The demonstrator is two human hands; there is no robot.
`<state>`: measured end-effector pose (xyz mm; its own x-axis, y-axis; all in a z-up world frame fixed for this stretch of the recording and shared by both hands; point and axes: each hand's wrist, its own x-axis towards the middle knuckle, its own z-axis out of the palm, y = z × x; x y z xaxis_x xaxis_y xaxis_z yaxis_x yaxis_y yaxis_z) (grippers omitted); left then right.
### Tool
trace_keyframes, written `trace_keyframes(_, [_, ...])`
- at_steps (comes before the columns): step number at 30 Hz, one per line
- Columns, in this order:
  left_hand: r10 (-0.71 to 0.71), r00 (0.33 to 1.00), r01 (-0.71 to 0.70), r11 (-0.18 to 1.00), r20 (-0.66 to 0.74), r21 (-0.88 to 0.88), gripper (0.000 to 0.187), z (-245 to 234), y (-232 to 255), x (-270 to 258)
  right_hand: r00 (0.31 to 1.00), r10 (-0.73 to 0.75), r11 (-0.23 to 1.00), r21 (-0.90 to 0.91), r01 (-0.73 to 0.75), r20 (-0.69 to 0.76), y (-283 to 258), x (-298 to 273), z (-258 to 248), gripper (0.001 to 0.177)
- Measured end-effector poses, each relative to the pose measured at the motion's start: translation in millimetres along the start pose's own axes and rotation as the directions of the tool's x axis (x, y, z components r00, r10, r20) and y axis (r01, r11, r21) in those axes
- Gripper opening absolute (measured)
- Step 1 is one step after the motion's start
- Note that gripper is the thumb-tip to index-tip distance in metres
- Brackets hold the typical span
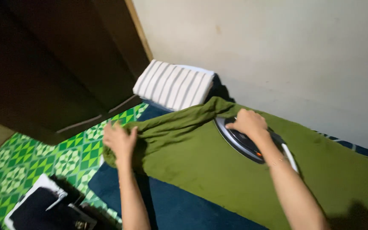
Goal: Iron and fold a pair of green pants on a flat surface.
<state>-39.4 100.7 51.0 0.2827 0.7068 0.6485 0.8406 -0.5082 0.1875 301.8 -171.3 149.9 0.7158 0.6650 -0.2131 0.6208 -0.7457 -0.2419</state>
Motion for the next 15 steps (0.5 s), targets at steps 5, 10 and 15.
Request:
trace_keyframes(5, [-0.486,0.563,0.559,0.819,0.669,0.125,0.093,32.8,-109.0,15.8,0.979,-0.07,0.997,-0.021,0.075,0.192,-21.7,-43.5,-1.3,0.056])
trace_keyframes(10, [-0.208,0.552,0.342,0.94,0.807,0.008,0.09,46.6,-101.6,32.4,0.974,-0.138,0.985,-0.077,0.153,0.18,-47.6,-61.3,11.7,0.055])
trace_keyframes(15, [-0.161,0.685,0.295,0.953,0.71,-0.068,0.074,41.8,-94.6,44.3,0.963,-0.23,0.965,-0.093,0.245,0.141,-87.7,-55.2,22.6,0.055])
